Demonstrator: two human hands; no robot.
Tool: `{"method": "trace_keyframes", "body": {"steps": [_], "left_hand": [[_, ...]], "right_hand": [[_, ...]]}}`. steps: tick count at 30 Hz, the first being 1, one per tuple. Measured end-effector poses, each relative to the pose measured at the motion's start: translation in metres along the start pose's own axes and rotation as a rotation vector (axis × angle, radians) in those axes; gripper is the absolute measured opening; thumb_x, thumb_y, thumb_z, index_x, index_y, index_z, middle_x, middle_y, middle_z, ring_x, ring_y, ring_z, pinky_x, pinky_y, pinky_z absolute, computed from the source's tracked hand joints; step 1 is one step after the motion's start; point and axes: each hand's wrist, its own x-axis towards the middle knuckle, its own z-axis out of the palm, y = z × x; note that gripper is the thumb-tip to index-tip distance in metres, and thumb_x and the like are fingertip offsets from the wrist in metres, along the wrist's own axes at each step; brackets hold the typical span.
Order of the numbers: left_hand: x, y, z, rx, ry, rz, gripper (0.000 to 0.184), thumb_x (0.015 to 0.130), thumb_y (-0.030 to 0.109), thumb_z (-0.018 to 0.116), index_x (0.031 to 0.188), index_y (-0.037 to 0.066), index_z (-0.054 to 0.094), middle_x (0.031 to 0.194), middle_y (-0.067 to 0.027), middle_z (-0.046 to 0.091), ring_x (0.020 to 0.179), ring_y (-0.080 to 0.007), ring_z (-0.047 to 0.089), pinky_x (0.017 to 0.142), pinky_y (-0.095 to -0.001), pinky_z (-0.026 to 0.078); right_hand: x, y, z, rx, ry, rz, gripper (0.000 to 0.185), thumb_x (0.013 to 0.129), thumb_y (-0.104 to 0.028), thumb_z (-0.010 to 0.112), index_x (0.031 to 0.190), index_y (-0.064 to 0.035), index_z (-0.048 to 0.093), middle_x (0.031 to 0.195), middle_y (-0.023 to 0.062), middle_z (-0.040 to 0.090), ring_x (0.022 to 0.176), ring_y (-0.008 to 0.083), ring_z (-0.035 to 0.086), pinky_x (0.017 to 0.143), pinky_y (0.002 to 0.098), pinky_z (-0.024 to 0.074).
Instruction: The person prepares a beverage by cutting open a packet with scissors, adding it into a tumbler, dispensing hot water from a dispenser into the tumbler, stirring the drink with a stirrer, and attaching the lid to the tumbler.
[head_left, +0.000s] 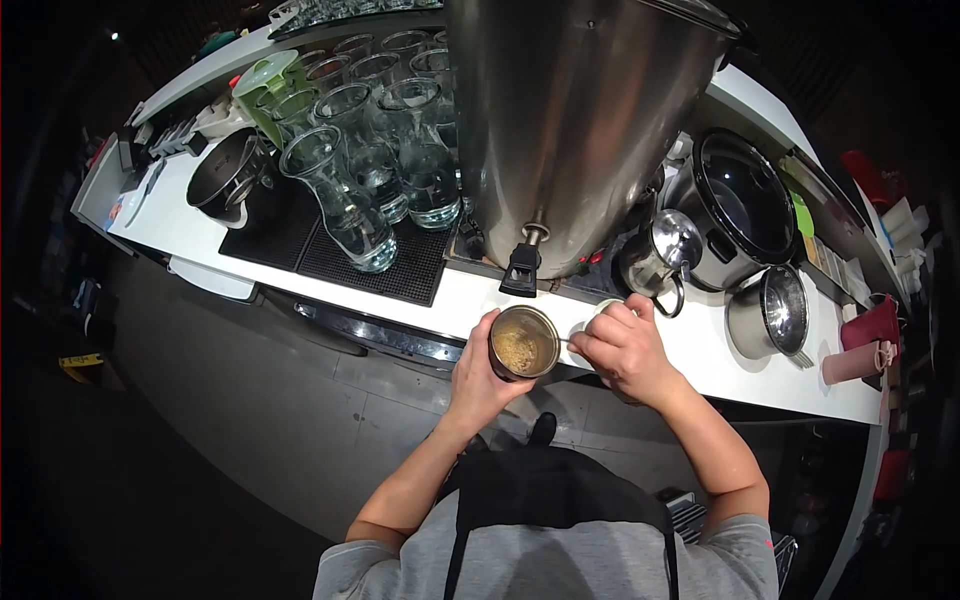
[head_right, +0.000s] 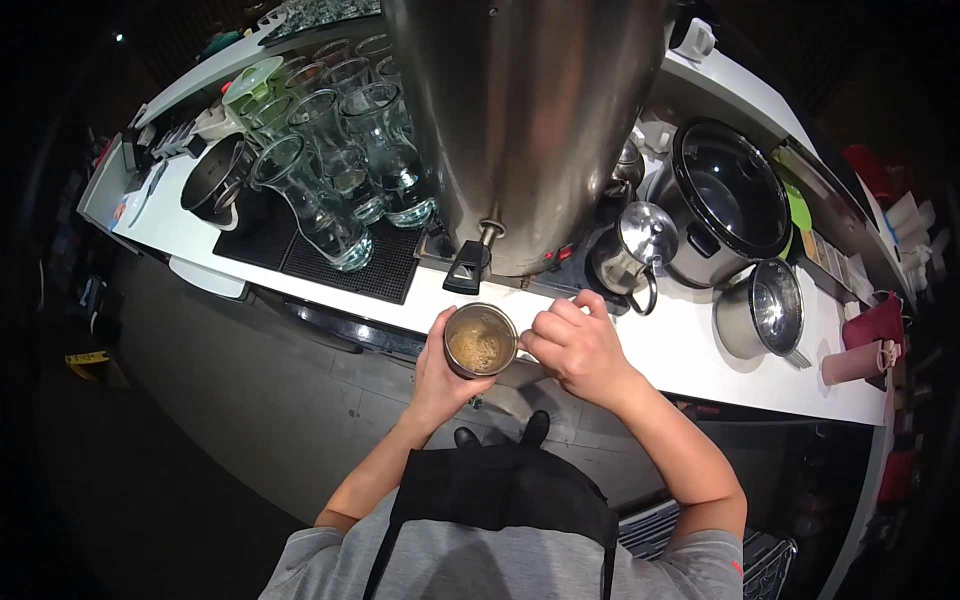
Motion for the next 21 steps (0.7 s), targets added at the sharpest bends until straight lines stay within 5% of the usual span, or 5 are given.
{"method": "trace_keyframes", "body": {"steps": [14,21], "left_hand": [[0.023,-0.011,0.015,-0.079,0.057,0.044,0.101,0.058,0.018,0.087,0.135,0.001,0.023,0.116,-0.0192,0.056,0.107,-0.0306,0.058,0.090,-0.0389,0.047],[0.035,-0.019,0.038,-0.208,0.074,0.021,0.101,0.057,0.016,0.086,0.134,-0.001,0.022,0.113,-0.0192,0.057,0.102,-0.0315,0.059,0.088,-0.0391,0.048]], "right_hand": [[0.015,0.007,0.023,0.115,-0.027,0.060,0.015,0.071,-0.015,0.073,0.070,-0.0093,0.059,0.070,0.0016,0.046,0.070,0.0200,0.048,0.071,0.0365,0.0317],[0.020,0.022,0.055,-0.105,-0.003,0.186,0.008,0.065,-0.016,0.063,0.061,-0.0103,0.057,0.072,0.0014,0.048,0.078,0.0185,0.051,0.075,0.0384,0.0345]]}}
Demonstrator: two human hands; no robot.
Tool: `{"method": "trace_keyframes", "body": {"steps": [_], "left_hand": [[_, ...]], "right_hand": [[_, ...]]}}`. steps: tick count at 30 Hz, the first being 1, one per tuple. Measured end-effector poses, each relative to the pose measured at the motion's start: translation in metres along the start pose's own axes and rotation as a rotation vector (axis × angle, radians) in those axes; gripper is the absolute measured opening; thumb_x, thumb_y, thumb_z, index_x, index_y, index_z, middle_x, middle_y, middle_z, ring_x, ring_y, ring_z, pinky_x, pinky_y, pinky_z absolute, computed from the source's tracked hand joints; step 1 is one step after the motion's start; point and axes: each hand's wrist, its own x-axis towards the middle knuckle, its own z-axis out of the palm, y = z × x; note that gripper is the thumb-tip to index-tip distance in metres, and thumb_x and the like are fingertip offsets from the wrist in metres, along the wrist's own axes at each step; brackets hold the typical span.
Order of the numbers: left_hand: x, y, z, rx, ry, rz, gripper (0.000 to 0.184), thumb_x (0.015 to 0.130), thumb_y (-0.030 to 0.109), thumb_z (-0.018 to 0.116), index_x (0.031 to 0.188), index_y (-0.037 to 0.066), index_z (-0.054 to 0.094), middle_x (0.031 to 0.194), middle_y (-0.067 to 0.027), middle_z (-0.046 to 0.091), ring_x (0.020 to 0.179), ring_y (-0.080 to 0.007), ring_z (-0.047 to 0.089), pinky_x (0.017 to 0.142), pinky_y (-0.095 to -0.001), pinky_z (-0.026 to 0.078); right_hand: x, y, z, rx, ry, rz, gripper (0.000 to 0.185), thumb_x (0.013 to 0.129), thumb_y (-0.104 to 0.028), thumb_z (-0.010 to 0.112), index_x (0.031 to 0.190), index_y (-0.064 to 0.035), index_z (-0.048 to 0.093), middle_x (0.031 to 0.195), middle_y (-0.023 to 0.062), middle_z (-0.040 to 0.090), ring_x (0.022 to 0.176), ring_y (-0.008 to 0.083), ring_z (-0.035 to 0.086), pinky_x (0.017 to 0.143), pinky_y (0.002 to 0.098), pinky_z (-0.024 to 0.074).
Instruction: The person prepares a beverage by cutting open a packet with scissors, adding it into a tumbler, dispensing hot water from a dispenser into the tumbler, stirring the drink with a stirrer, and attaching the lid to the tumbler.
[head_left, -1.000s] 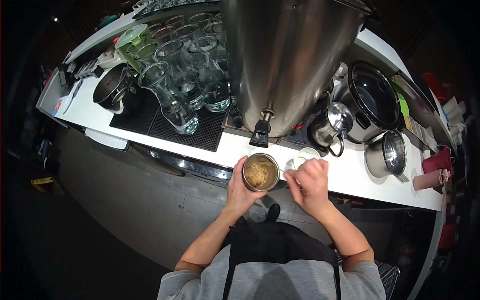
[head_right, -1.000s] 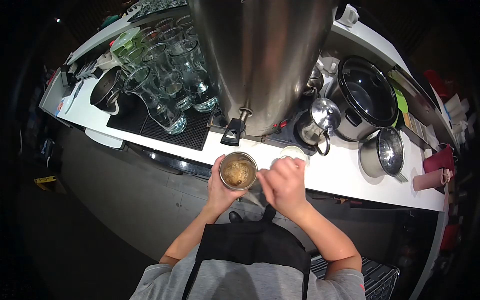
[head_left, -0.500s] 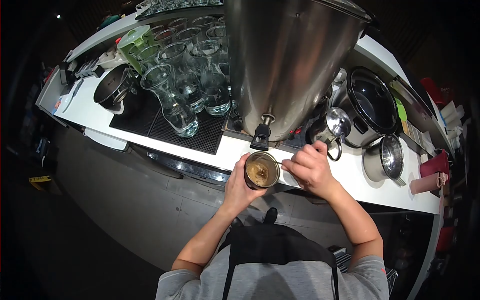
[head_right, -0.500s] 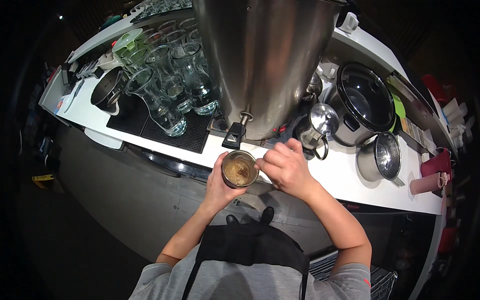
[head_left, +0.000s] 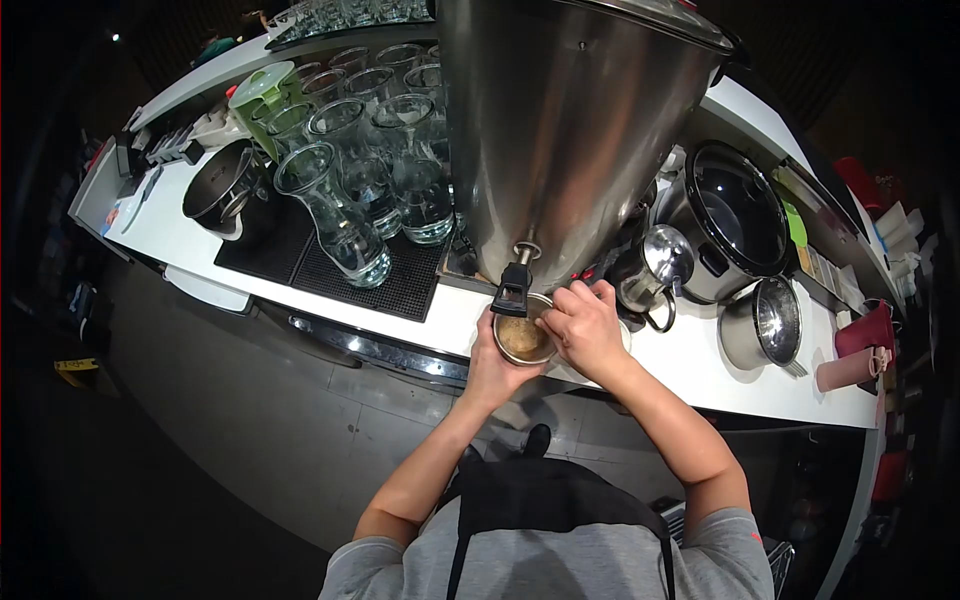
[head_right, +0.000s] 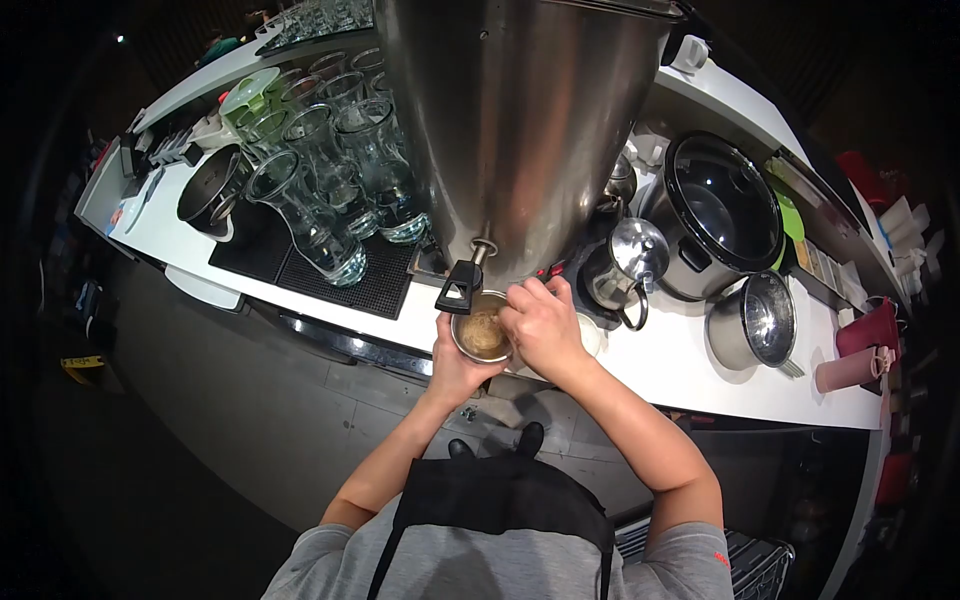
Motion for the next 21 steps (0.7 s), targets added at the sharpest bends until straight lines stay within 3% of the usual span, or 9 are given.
{"method": "trace_keyframes", "body": {"steps": [5,12,15,18,21], "left_hand": [[0.005,-0.003,-0.001,-0.023,0.013,-0.036,0.100,0.056,0.014,0.085,0.133,-0.002,0.023,0.112,-0.0199,0.057,0.102,-0.0322,0.060,0.087,-0.0397,0.048],[0.023,-0.007,-0.005,0.090,0.094,0.095,0.101,0.053,0.016,0.088,0.132,0.002,0.027,0.115,-0.0175,0.055,0.103,-0.0330,0.059,0.087,-0.0396,0.048],[0.023,-0.011,-0.007,0.078,0.018,0.057,0.110,0.052,0.021,0.090,0.136,0.000,0.023,0.124,-0.0166,0.048,0.111,-0.0286,0.055,0.092,-0.0361,0.047],[0.021,-0.006,-0.009,0.046,0.007,-0.023,0.113,0.051,0.022,0.090,0.137,0.001,0.020,0.121,-0.0182,0.050,0.113,-0.0335,0.052,0.096,-0.0400,0.043],[0.024,-0.003,-0.023,0.004,-0.018,0.115,0.127,0.046,0.029,0.093,0.141,-0.001,0.015,0.141,-0.0195,0.031,0.129,-0.0349,0.036,0.108,-0.0402,0.031]], "right_hand": [[0.001,-0.009,-0.019,0.103,-0.096,0.005,0.009,0.065,-0.015,0.063,0.060,-0.0097,0.058,0.072,0.0012,0.050,0.079,0.0191,0.051,0.076,0.0386,0.0344],[0.012,0.003,0.013,-0.032,0.088,0.096,0.010,0.066,-0.014,0.064,0.058,-0.0098,0.059,0.071,0.0026,0.049,0.078,0.0209,0.051,0.076,0.0402,0.0346],[0.011,-0.002,0.000,-0.028,-0.017,0.098,0.010,0.067,-0.014,0.064,0.059,-0.0096,0.060,0.071,0.0027,0.049,0.079,0.0212,0.051,0.076,0.0409,0.0346],[0.014,-0.010,0.002,0.054,-0.045,0.101,0.008,0.066,-0.014,0.064,0.060,-0.0097,0.061,0.072,0.0028,0.050,0.080,0.0212,0.051,0.078,0.0413,0.0346],[0.016,-0.007,0.011,0.008,-0.002,0.128,0.006,0.067,-0.013,0.063,0.062,-0.0095,0.063,0.074,0.0030,0.051,0.081,0.0212,0.051,0.078,0.0420,0.0344]]}}
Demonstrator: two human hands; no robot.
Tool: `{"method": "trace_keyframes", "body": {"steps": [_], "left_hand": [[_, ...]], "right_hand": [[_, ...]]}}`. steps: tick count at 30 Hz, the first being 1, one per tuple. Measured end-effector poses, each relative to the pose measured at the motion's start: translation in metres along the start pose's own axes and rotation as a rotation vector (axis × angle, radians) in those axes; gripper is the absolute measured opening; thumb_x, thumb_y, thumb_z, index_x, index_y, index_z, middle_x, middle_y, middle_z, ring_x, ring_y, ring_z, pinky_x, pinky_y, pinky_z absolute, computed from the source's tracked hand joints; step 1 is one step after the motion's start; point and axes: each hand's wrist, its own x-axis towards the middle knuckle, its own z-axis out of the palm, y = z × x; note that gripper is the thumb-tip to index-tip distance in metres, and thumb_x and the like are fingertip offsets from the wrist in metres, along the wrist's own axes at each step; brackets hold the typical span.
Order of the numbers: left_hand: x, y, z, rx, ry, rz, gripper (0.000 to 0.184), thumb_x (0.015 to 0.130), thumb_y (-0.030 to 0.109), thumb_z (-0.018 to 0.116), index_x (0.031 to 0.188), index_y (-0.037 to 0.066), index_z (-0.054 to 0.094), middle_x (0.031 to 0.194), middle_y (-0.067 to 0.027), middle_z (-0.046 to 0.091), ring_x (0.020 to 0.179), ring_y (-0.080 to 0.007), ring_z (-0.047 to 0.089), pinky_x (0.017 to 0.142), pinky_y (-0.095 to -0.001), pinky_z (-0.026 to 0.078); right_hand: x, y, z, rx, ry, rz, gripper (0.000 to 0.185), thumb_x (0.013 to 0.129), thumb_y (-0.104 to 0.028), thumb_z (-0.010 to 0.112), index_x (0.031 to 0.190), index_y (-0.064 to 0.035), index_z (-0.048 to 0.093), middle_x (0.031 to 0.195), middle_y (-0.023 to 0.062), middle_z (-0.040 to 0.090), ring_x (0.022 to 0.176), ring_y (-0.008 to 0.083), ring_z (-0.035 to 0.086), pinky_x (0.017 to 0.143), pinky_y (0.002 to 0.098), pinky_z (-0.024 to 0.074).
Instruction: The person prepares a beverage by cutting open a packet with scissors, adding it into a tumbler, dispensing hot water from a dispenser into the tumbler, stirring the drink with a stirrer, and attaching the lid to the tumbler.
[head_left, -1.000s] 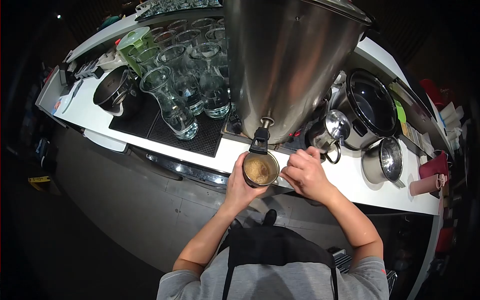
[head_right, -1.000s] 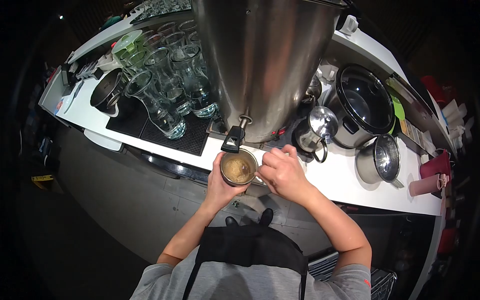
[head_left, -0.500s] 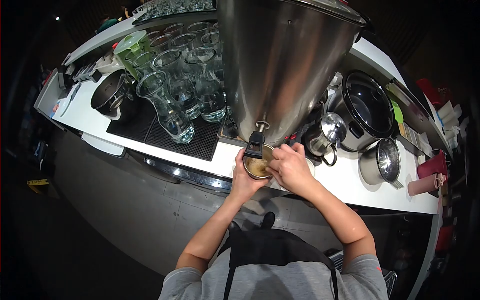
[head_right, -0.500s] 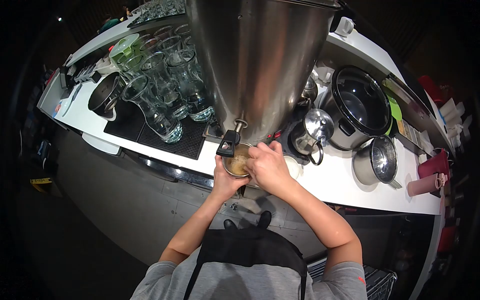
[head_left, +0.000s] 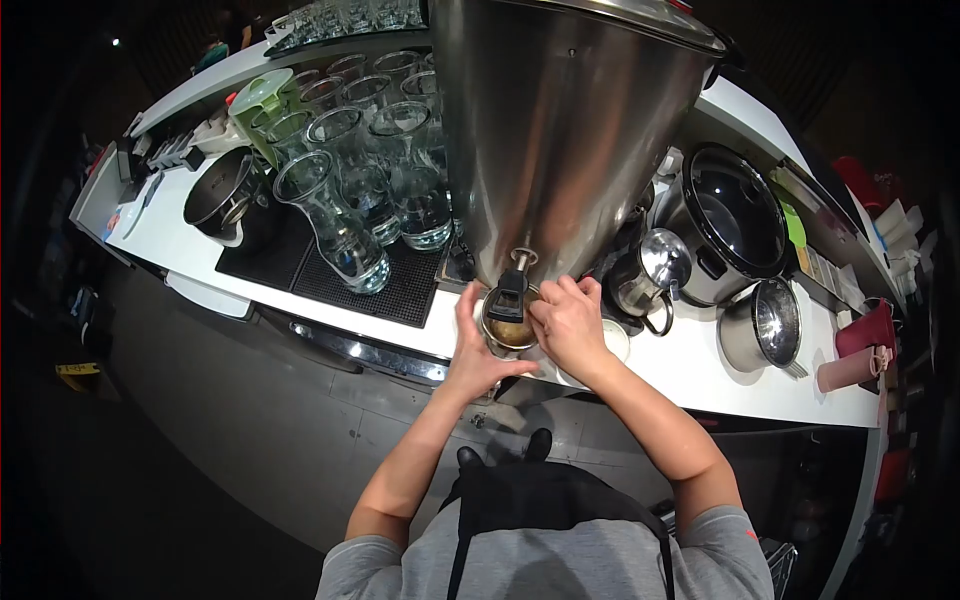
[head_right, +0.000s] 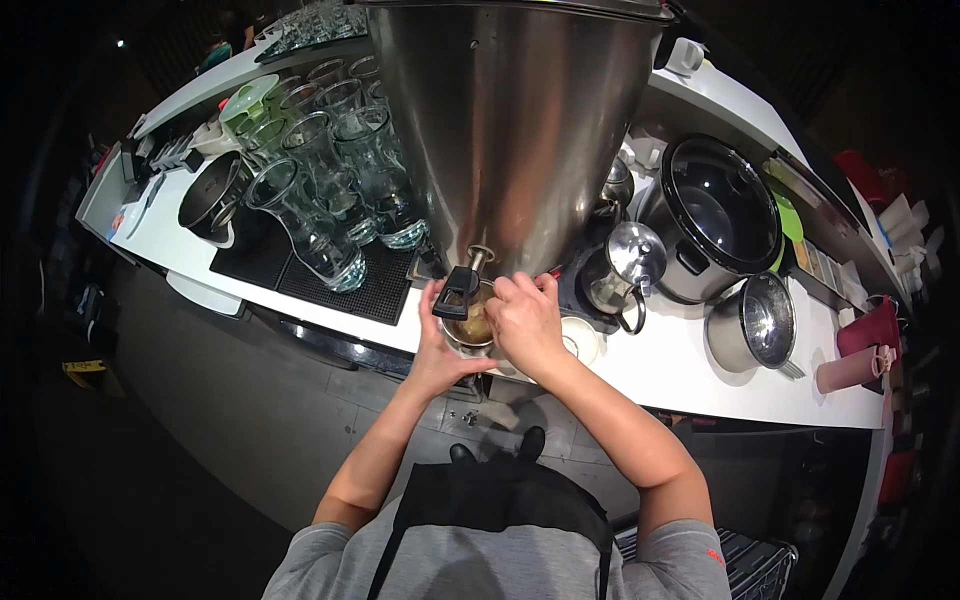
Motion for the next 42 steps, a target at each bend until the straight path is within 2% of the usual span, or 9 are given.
{"method": "trace_keyframes", "body": {"steps": [4,6,8,13,19,31,34,37,42], "left_hand": [[0.020,0.017,-0.038,0.182,0.039,0.379,0.109,0.057,0.040,0.086,0.143,0.010,0.027,0.142,-0.0165,0.035,0.133,-0.0360,0.032,0.111,-0.0465,0.022],[0.034,0.034,-0.052,0.291,-0.024,0.461,0.057,0.066,0.038,0.077,0.117,0.017,0.063,0.124,-0.0066,0.058,0.128,-0.0335,0.041,0.110,-0.0552,0.013],[0.044,0.039,-0.056,0.325,-0.024,0.485,0.038,0.069,0.034,0.074,0.102,0.016,0.071,0.111,-0.0018,0.065,0.123,-0.0300,0.047,0.112,-0.0536,0.010],[0.064,0.052,-0.059,0.355,-0.011,0.513,0.027,0.070,0.029,0.073,0.095,0.017,0.073,0.098,0.0030,0.069,0.116,-0.0253,0.053,0.112,-0.0535,0.007],[0.073,0.060,-0.060,0.359,-0.030,0.465,0.021,0.073,0.025,0.073,0.092,0.017,0.073,0.091,0.0028,0.069,0.112,-0.0218,0.055,0.112,-0.0536,0.004],[0.054,0.059,-0.062,0.324,-0.086,0.418,0.027,0.070,0.024,0.076,0.095,0.013,0.072,0.104,-0.0013,0.067,0.114,-0.0253,0.055,0.111,-0.0542,0.009],[0.024,0.036,-0.051,0.179,-0.026,0.268,0.084,0.061,0.026,0.085,0.133,0.007,0.045,0.132,-0.0129,0.049,0.126,-0.0303,0.044,0.111,-0.0512,0.016],[-0.008,-0.001,-0.014,0.016,-0.107,-0.029,0.128,0.052,0.032,0.090,0.144,-0.004,0.009,0.144,-0.0238,0.027,0.133,-0.0351,0.030,0.110,-0.0396,0.026],[-0.015,-0.016,0.026,0.078,0.082,-0.178,0.113,0.052,0.019,0.088,0.141,0.000,0.020,0.130,-0.0226,0.044,0.120,-0.0355,0.047,0.099,-0.0399,0.041]], "right_hand": [[-0.004,0.003,-0.013,-0.024,-0.057,-0.003,0.005,0.067,-0.013,0.063,0.063,-0.0098,0.064,0.075,0.0029,0.051,0.082,0.0210,0.051,0.079,0.0424,0.0343],[-0.005,0.000,-0.016,0.018,-0.081,-0.017,0.005,0.067,-0.012,0.063,0.063,-0.0098,0.064,0.075,0.0029,0.051,0.082,0.0211,0.051,0.079,0.0424,0.0344],[-0.001,-0.007,-0.013,0.044,-0.072,-0.032,0.005,0.067,-0.012,0.063,0.062,-0.0098,0.063,0.075,0.0029,0.051,0.082,0.0212,0.051,0.079,0.0423,0.0345],[0.000,0.005,-0.002,-0.109,0.021,-0.010,0.003,0.064,-0.012,0.063,0.061,-0.0096,0.062,0.075,0.0030,0.051,0.082,0.0215,0.052,0.079,0.0426,0.0351],[0.001,-0.005,-0.009,0.055,-0.045,-0.004,0.006,0.065,-0.012,0.062,0.060,-0.0084,0.061,0.075,0.0031,0.051,0.084,0.0220,0.052,0.079,0.0432,0.0352],[0.002,0.000,0.003,-0.040,0.034,0.010,0.005,0.064,-0.011,0.064,0.061,-0.0098,0.061,0.074,0.0028,0.049,0.082,0.0219,0.051,0.079,0.0434,0.0347],[-0.002,0.005,-0.006,-0.060,0.008,-0.023,0.004,0.063,-0.011,0.063,0.060,-0.0096,0.060,0.074,0.0026,0.049,0.082,0.0219,0.051,0.079,0.0431,0.0347],[-0.003,-0.001,-0.011,0.032,-0.046,-0.043,0.004,0.064,-0.012,0.063,0.061,-0.0102,0.061,0.075,0.0022,0.051,0.082,0.0217,0.051,0.078,0.0427,0.0348],[-0.009,-0.002,0.001,-0.019,0.048,-0.014,0.004,0.064,-0.013,0.063,0.062,-0.0104,0.062,0.076,0.0015,0.052,0.082,0.0210,0.052,0.078,0.0422,0.0349]]}}
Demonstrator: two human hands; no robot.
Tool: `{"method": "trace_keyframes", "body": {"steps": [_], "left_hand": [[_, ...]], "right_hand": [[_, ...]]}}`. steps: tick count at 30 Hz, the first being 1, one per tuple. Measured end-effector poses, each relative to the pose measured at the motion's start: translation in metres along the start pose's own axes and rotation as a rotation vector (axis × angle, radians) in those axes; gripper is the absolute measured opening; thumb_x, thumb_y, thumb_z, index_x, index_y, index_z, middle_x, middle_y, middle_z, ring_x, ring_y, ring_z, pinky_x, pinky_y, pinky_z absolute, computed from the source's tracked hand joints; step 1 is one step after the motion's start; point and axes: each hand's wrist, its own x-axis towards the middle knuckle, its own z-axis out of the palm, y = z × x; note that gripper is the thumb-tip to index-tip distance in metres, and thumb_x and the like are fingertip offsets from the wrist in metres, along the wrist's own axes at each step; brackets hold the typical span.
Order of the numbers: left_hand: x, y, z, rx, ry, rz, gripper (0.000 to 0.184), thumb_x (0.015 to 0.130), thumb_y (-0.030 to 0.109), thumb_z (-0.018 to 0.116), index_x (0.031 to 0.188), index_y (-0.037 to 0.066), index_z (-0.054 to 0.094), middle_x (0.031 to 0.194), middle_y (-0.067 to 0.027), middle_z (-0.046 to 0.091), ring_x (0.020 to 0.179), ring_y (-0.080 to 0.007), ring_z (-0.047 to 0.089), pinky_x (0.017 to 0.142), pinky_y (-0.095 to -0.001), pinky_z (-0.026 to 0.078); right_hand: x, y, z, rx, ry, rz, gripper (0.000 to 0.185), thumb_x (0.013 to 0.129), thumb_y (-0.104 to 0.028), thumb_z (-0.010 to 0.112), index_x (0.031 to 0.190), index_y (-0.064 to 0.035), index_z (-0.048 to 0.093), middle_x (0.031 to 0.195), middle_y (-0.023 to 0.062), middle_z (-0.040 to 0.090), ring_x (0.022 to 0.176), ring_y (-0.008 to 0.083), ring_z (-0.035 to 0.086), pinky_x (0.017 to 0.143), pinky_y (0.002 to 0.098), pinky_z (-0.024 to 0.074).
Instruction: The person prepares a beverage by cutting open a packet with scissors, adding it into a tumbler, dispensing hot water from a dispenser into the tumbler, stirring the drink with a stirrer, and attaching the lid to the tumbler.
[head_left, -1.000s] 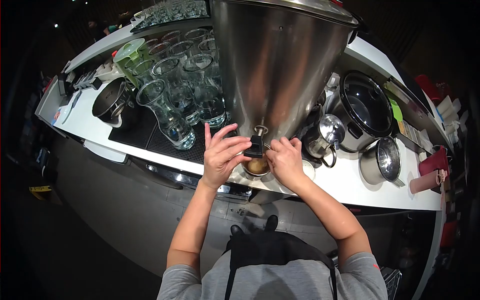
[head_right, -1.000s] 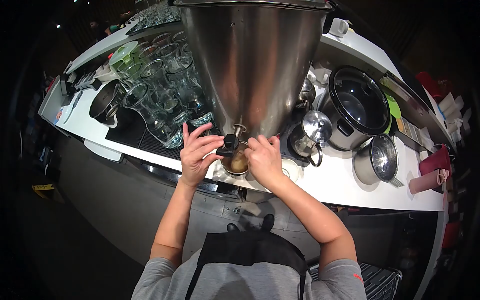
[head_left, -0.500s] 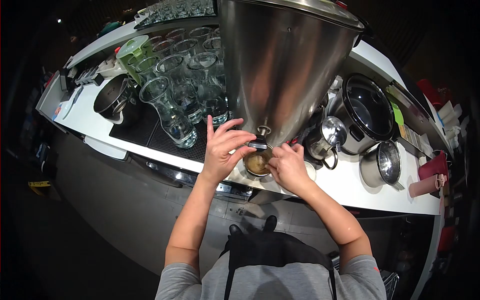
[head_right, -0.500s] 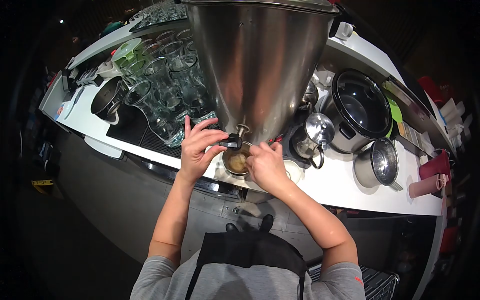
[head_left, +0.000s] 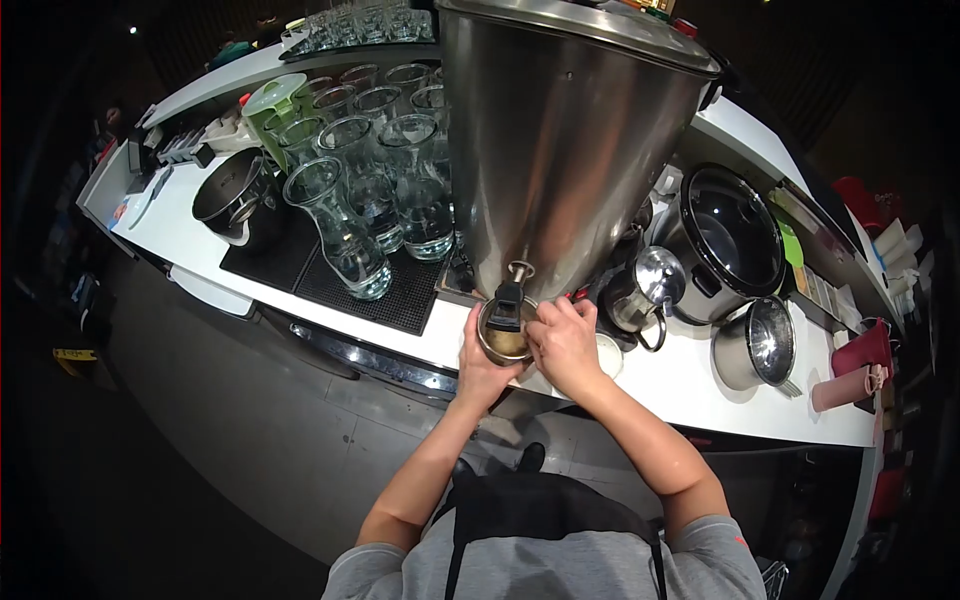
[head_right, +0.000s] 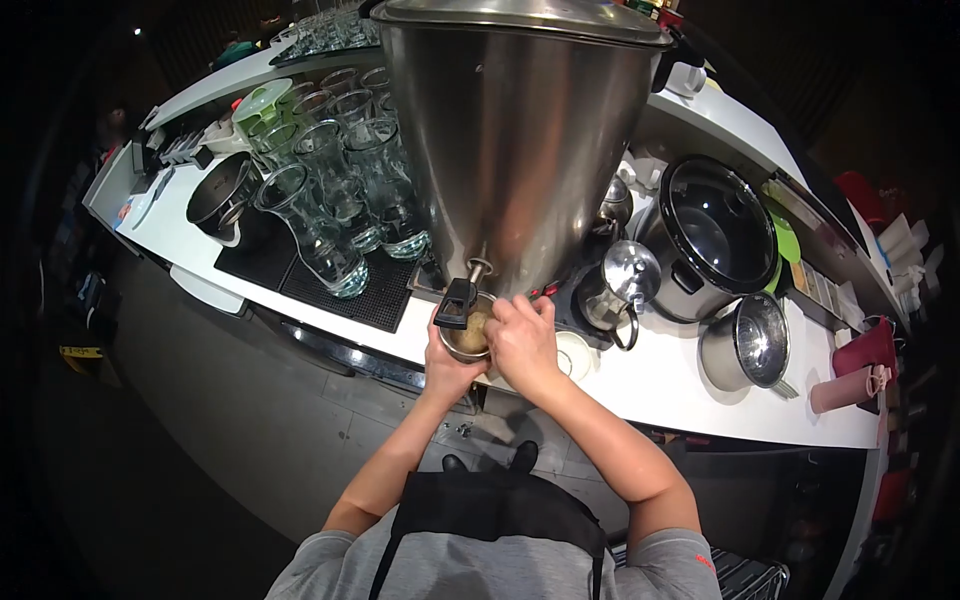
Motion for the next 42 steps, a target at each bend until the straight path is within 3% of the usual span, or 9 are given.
{"method": "trace_keyframes", "body": {"steps": [5,14,19,24,28,32,34,38,42], "left_hand": [[-0.012,0.023,-0.012,0.002,-0.003,-0.093,0.102,0.050,0.017,0.089,0.132,0.002,0.031,0.111,-0.0159,0.060,0.104,-0.0290,0.060,0.089,-0.0367,0.049],[-0.092,0.065,-0.053,0.196,0.063,-0.128,0.097,0.050,0.016,0.088,0.129,0.002,0.034,0.112,-0.0144,0.061,0.102,-0.0256,0.061,0.089,-0.0365,0.049],[-0.131,0.051,-0.087,0.226,0.283,-0.119,0.095,0.049,0.015,0.088,0.128,0.002,0.037,0.113,-0.0142,0.061,0.102,-0.0269,0.061,0.088,-0.0358,0.050],[-0.168,0.019,-0.157,0.158,0.307,-0.118,0.102,0.047,0.016,0.090,0.132,0.003,0.035,0.116,-0.0133,0.060,0.106,-0.0269,0.060,0.090,-0.0357,0.049],[-0.191,0.003,-0.232,0.204,0.353,-0.136,0.102,0.047,0.014,0.089,0.133,0.006,0.034,0.118,-0.0147,0.058,0.109,-0.0307,0.058,0.093,-0.0381,0.047],[-0.211,-0.030,-0.304,0.240,0.386,-0.126,0.104,0.045,0.011,0.089,0.133,0.007,0.033,0.121,-0.0159,0.056,0.112,-0.0353,0.055,0.094,-0.0402,0.047],[-0.216,-0.031,-0.337,0.308,0.416,-0.100,0.104,0.045,0.010,0.089,0.133,0.008,0.033,0.121,-0.0159,0.056,0.112,-0.0360,0.055,0.094,-0.0405,0.047],[-0.227,-0.045,-0.388,0.294,0.489,-0.131,0.102,0.046,0.011,0.089,0.133,0.007,0.034,0.120,-0.0156,0.056,0.111,-0.0354,0.055,0.094,-0.0405,0.047],[-0.227,-0.059,-0.436,0.292,0.604,-0.142,0.101,0.048,0.012,0.088,0.133,0.007,0.034,0.119,-0.0150,0.056,0.110,-0.0339,0.056,0.094,-0.0403,0.047]], "right_hand": [[-0.012,-0.016,-0.024,0.173,-0.103,-0.092,0.006,0.062,-0.015,0.064,0.060,-0.0100,0.061,0.077,0.0020,0.053,0.083,0.0202,0.052,0.079,0.0431,0.0347],[-0.012,-0.041,-0.002,0.303,-0.104,-0.362,0.004,0.068,-0.017,0.063,0.067,-0.0130,0.064,0.078,-0.0011,0.050,0.084,0.0152,0.050,0.081,0.0381,0.0338],[-0.013,-0.082,0.000,0.491,-0.349,-0.527,0.008,0.069,-0.018,0.063,0.064,-0.0139,0.060,0.077,-0.0015,0.049,0.083,0.0157,0.049,0.080,0.0383,0.0337],[0.015,-0.169,0.047,0.437,-0.148,-0.691,0.005,0.064,-0.018,0.064,0.068,-0.0161,0.061,0.077,-0.0006,0.047,0.081,0.0176,0.049,0.076,0.0398,0.0350],[0.038,-0.233,0.061,0.473,-0.259,-0.643,0.009,0.070,-0.016,0.069,0.068,-0.0098,0.063,0.072,0.0027,0.048,0.076,0.0203,0.049,0.073,0.0394,0.0333],[0.035,-0.294,0.099,0.668,-0.385,-0.352,0.012,0.073,-0.014,0.070,0.069,-0.0042,0.064,0.068,0.0068,0.052,0.069,0.0222,0.053,0.068,0.0371,0.0355],[0.042,-0.323,0.119,0.915,-0.488,-0.020,0.016,0.077,-0.010,0.071,0.069,0.0015,0.062,0.066,0.0058,0.053,0.054,0.0115,0.047,0.050,0.0275,0.0360],[0.081,-0.366,0.144,1.019,-0.618,0.207,0.020,0.078,-0.015,0.071,0.070,0.0021,0.064,0.061,0.0028,0.052,0.055,0.0079,0.044,0.050,0.0277,0.0352],[0.129,-0.408,0.162,1.060,-0.636,0.112,0.018,0.079,-0.013,0.070,0.071,0.0019,0.064,0.063,0.0001,0.050,0.056,0.0059,0.041,0.049,0.0256,0.0332]]}}
